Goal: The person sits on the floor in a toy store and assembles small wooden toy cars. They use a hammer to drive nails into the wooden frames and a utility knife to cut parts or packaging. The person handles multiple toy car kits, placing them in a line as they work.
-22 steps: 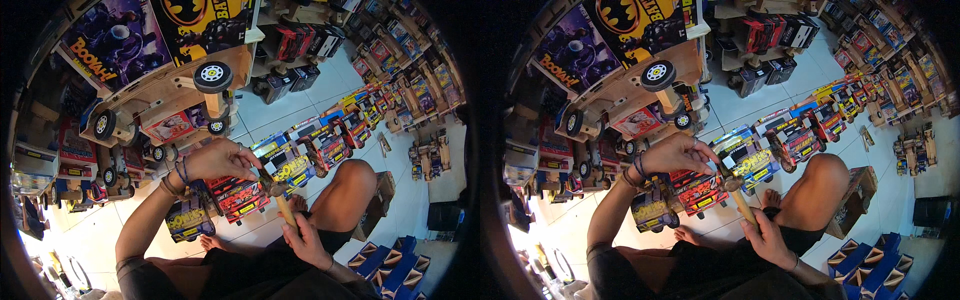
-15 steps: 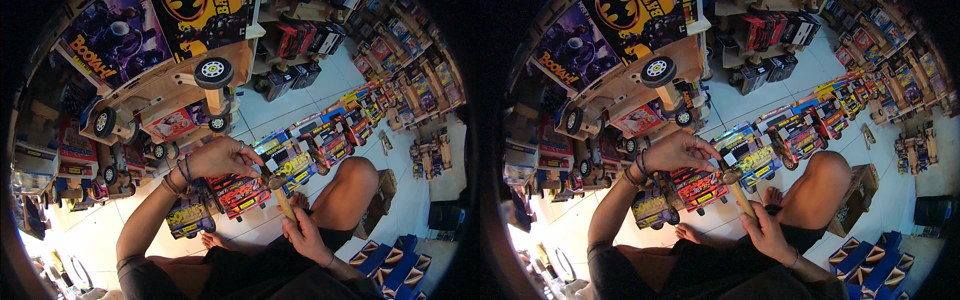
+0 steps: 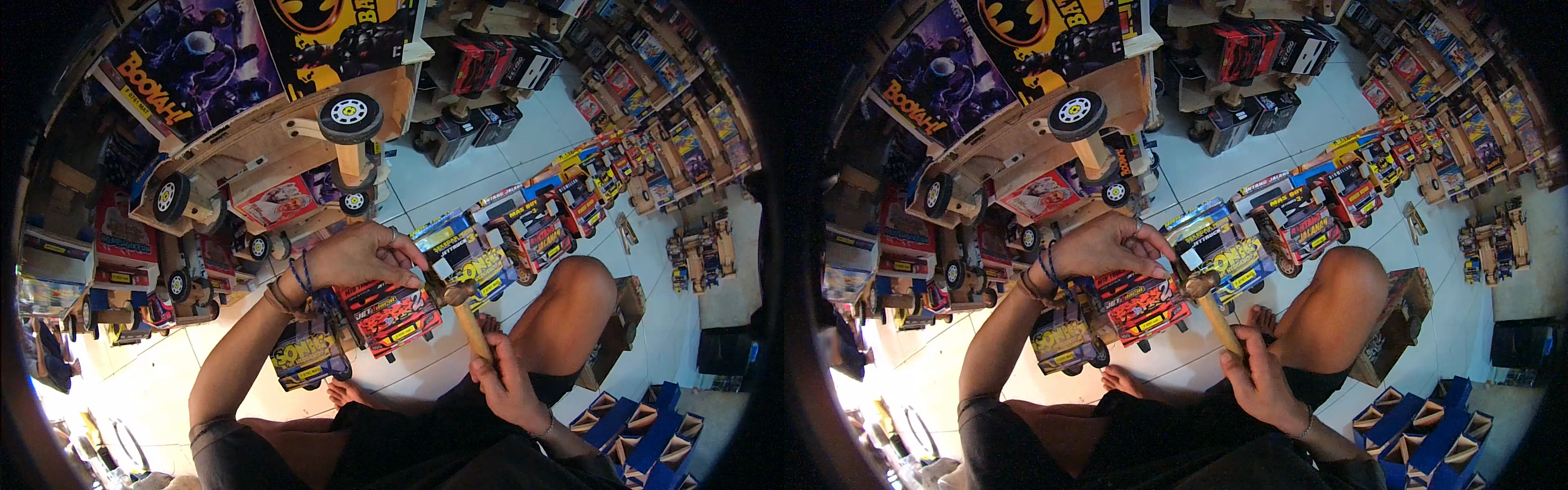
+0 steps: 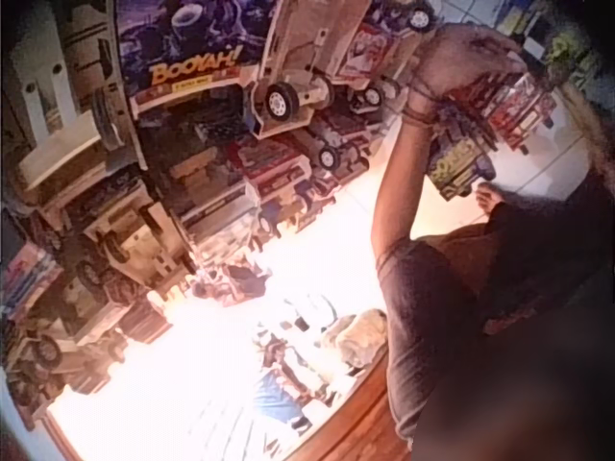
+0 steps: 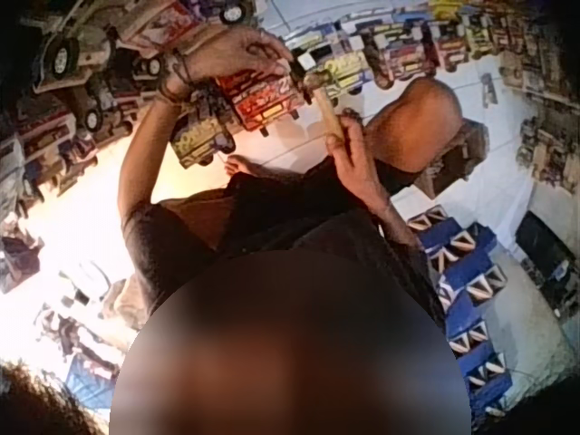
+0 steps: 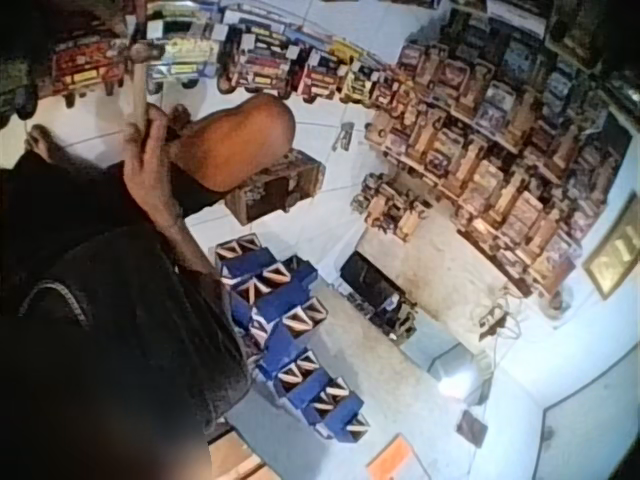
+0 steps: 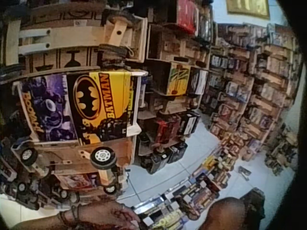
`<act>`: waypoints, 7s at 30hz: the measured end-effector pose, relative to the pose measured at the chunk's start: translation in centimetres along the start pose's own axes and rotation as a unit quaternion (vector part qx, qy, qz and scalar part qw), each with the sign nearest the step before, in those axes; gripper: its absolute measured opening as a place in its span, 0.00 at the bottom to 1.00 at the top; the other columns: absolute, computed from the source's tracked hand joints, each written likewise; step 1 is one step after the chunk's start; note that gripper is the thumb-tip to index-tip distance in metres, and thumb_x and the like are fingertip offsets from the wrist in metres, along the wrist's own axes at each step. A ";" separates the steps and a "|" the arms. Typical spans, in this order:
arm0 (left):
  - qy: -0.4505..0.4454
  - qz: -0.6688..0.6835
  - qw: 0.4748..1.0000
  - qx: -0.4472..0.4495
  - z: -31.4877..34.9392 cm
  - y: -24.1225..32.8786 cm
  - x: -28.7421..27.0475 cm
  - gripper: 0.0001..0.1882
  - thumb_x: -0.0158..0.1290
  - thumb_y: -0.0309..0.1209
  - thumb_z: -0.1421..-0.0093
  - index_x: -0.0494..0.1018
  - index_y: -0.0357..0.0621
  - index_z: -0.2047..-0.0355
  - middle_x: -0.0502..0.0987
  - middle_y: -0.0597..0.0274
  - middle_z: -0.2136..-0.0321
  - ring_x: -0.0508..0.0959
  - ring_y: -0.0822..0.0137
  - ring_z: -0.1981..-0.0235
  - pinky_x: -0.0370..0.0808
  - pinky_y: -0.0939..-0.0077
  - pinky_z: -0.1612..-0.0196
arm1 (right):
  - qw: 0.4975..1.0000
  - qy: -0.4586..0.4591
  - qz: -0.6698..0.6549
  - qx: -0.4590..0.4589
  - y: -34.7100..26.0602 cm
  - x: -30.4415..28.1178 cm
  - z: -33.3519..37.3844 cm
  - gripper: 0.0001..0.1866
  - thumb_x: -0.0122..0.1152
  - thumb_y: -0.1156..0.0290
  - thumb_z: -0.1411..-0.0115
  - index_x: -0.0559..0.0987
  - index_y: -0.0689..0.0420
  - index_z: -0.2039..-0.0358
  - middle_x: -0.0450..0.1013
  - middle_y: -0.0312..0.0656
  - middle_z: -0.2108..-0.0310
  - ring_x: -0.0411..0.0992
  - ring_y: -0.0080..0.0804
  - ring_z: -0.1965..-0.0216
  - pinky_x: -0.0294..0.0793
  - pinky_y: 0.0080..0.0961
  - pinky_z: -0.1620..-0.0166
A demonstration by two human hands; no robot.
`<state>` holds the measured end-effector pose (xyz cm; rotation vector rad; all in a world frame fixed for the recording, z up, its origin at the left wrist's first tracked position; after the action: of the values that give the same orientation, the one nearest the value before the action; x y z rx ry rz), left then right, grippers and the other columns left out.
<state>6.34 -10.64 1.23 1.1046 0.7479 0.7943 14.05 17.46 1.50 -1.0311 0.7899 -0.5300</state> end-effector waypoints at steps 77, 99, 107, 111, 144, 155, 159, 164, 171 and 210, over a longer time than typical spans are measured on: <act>-0.008 -0.063 0.998 0.029 -0.8 -0.9 -1.1 0.18 0.66 0.34 0.41 0.82 0.43 0.52 0.83 0.71 0.71 0.78 0.82 0.70 0.73 0.85 0.65 | 0.868 -0.105 0.451 -0.182 -6.4 -1.7 -2.0 0.39 0.59 0.75 0.36 0.57 0.43 0.27 0.77 0.61 0.53 0.82 0.50 0.61 0.86 0.38 0.69; 0.015 -0.062 0.997 0.050 -0.9 -1.6 -1.2 0.22 0.68 0.43 0.45 0.84 0.44 0.54 0.84 0.64 0.71 0.79 0.77 0.70 0.75 0.77 0.65 | 0.890 0.010 0.350 -0.293 -7.0 -0.6 -2.8 0.31 0.59 0.74 0.34 0.62 0.60 0.32 0.78 0.49 0.67 0.79 0.45 0.73 0.79 0.38 0.71; 0.022 -0.090 0.994 0.051 -0.7 -1.5 -1.3 0.18 0.66 0.41 0.40 0.84 0.42 0.57 0.84 0.67 0.69 0.76 0.80 0.68 0.74 0.78 0.62 | 0.972 0.099 0.185 -0.109 -4.1 2.7 -6.0 0.22 0.65 0.56 0.35 0.72 0.60 0.50 0.78 0.52 0.72 0.79 0.53 0.74 0.75 0.42 0.72; 0.043 -0.109 0.992 0.040 -0.2 -1.2 -1.6 0.18 0.66 0.43 0.40 0.83 0.40 0.62 0.82 0.66 0.71 0.76 0.79 0.68 0.74 0.76 0.62 | 0.966 0.114 0.201 -0.117 -3.8 3.0 -6.2 0.22 0.64 0.57 0.35 0.72 0.59 0.50 0.78 0.52 0.73 0.79 0.52 0.73 0.75 0.43 0.72; 0.102 -0.209 0.972 -0.028 1.7 4.9 -1.3 0.21 0.45 0.36 0.25 0.68 0.38 0.38 0.71 0.50 0.42 0.66 0.58 0.38 0.67 0.56 0.34 | 0.798 0.134 0.422 0.408 31.5 -51.4 9.3 0.15 0.60 0.63 0.40 0.84 0.64 0.68 0.81 0.50 0.71 0.81 0.37 0.69 0.81 0.37 0.72; 0.161 -0.400 0.901 -0.050 -0.4 8.4 2.5 0.15 0.51 0.36 0.27 0.76 0.40 0.48 0.80 0.55 0.59 0.78 0.63 0.64 0.75 0.63 0.56 | 0.801 -0.073 0.336 0.491 48.3 -52.9 5.3 0.23 0.56 0.50 0.37 0.84 0.53 0.52 0.82 0.44 0.55 0.80 0.36 0.56 0.81 0.41 0.57; 0.129 -0.408 0.903 0.039 -2.9 11.6 4.6 0.14 0.52 0.35 0.28 0.76 0.40 0.48 0.80 0.56 0.56 0.79 0.59 0.58 0.75 0.62 0.53 | 0.773 -0.135 0.346 0.515 52.1 -51.9 4.4 0.26 0.55 0.46 0.37 0.83 0.53 0.49 0.80 0.44 0.50 0.79 0.38 0.54 0.80 0.40 0.55; 0.129 -0.416 0.900 0.007 -3.3 10.8 4.4 0.14 0.52 0.35 0.28 0.78 0.42 0.48 0.81 0.55 0.53 0.80 0.56 0.52 0.74 0.56 0.45 | 0.777 -0.046 0.377 0.503 52.3 -52.0 5.0 0.24 0.61 0.51 0.41 0.84 0.56 0.52 0.81 0.49 0.54 0.80 0.43 0.54 0.79 0.41 0.52; 0.119 -0.401 0.908 0.024 -1.9 9.1 3.5 0.14 0.53 0.36 0.29 0.78 0.43 0.49 0.81 0.56 0.51 0.80 0.57 0.48 0.70 0.55 0.37 | 0.772 0.028 0.460 0.438 51.4 -52.6 6.5 0.19 0.65 0.58 0.47 0.86 0.56 0.59 0.82 0.52 0.57 0.80 0.47 0.54 0.80 0.43 0.52; 0.234 0.270 0.925 0.126 2.7 11.8 4.8 0.19 0.60 0.26 0.35 0.72 0.35 0.46 0.81 0.59 0.60 0.82 0.72 0.57 0.81 0.78 0.53 | 0.928 -0.204 -0.311 0.038 -7.8 -9.6 -6.2 0.22 0.43 0.52 0.24 0.68 0.51 0.38 0.72 0.39 0.67 0.62 0.19 0.73 0.64 0.16 0.74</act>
<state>8.98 -4.95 12.65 1.3981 0.9761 1.5000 3.05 17.54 9.85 -1.2660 0.0540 -0.8387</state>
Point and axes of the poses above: each hand's wrist, its own z-axis away from the middle knuckle, its own x-axis out of the palm, y = z × x, the point moved 5 cm from there along -z, towards the middle knuckle
